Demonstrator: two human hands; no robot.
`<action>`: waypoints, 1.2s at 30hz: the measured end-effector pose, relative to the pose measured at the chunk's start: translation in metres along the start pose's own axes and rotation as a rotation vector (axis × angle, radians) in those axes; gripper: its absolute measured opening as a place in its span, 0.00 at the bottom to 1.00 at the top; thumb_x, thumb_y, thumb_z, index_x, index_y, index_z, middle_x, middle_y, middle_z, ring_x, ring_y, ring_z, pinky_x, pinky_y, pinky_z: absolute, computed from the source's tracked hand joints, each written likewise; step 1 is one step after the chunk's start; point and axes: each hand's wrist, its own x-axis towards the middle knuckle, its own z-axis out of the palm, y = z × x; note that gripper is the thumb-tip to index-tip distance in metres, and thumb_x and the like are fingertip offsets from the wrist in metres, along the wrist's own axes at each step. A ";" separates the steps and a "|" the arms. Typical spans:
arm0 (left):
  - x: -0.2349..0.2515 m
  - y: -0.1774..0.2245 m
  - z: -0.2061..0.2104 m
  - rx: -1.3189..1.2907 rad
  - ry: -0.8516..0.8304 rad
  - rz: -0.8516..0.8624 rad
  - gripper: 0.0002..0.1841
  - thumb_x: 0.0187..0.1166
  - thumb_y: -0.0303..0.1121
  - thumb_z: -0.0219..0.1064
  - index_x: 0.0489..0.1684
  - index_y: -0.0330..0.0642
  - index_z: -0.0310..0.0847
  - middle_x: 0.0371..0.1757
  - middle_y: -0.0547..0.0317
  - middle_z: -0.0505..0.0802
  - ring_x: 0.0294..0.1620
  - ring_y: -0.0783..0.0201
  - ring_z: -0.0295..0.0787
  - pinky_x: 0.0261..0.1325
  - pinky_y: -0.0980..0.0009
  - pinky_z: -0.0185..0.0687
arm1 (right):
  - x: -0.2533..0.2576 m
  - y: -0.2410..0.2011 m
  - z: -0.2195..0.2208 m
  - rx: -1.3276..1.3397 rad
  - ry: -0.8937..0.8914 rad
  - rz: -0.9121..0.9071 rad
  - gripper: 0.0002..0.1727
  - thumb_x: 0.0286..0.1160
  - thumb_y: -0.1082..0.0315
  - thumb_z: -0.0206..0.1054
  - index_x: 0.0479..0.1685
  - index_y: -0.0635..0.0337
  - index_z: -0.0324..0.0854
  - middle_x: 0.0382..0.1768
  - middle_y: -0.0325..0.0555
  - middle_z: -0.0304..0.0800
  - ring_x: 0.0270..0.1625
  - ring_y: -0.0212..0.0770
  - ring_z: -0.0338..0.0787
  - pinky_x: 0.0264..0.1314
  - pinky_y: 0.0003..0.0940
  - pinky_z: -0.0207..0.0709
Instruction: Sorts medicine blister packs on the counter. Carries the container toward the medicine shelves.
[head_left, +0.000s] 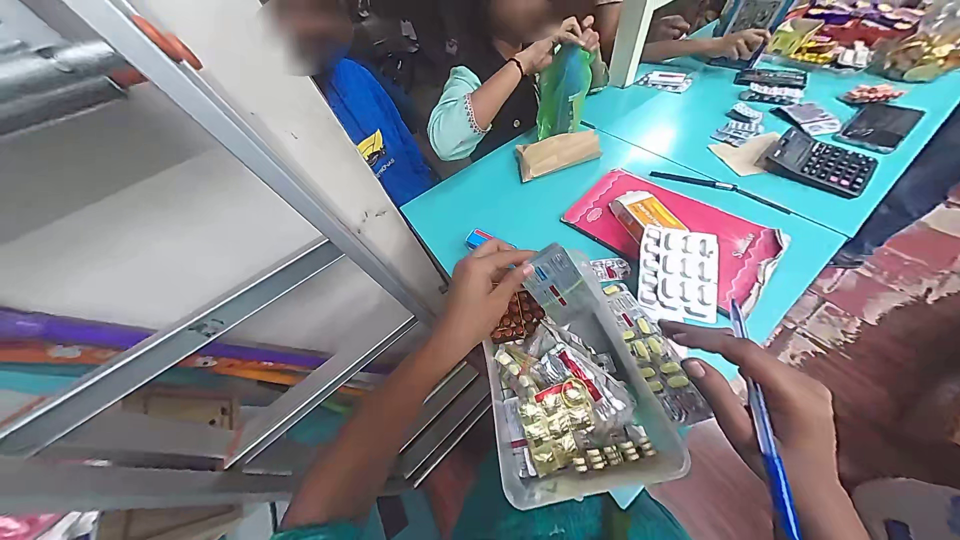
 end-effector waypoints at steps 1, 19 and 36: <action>-0.005 0.004 -0.004 -0.020 0.081 0.052 0.11 0.82 0.26 0.67 0.56 0.32 0.89 0.51 0.51 0.88 0.43 0.69 0.92 0.49 0.72 0.93 | 0.006 -0.003 0.002 -0.012 0.000 0.029 0.20 0.85 0.51 0.63 0.56 0.58 0.87 0.55 0.45 0.96 0.61 0.25 0.90 0.66 0.21 0.80; 0.004 -0.003 0.032 0.827 -0.745 -0.200 0.25 0.83 0.28 0.66 0.80 0.36 0.72 0.78 0.37 0.79 0.75 0.36 0.78 0.71 0.39 0.76 | 0.021 0.053 -0.021 -0.343 -0.173 0.466 0.27 0.86 0.53 0.59 0.69 0.66 0.82 0.30 0.56 0.89 0.27 0.47 0.84 0.34 0.51 0.79; 0.004 -0.008 -0.001 0.669 -0.270 0.091 0.15 0.84 0.29 0.63 0.62 0.36 0.89 0.48 0.43 0.95 0.49 0.46 0.94 0.53 0.46 0.87 | 0.016 0.058 -0.010 -0.440 -0.131 0.413 0.32 0.83 0.46 0.61 0.67 0.68 0.83 0.51 0.66 0.93 0.50 0.66 0.92 0.53 0.66 0.80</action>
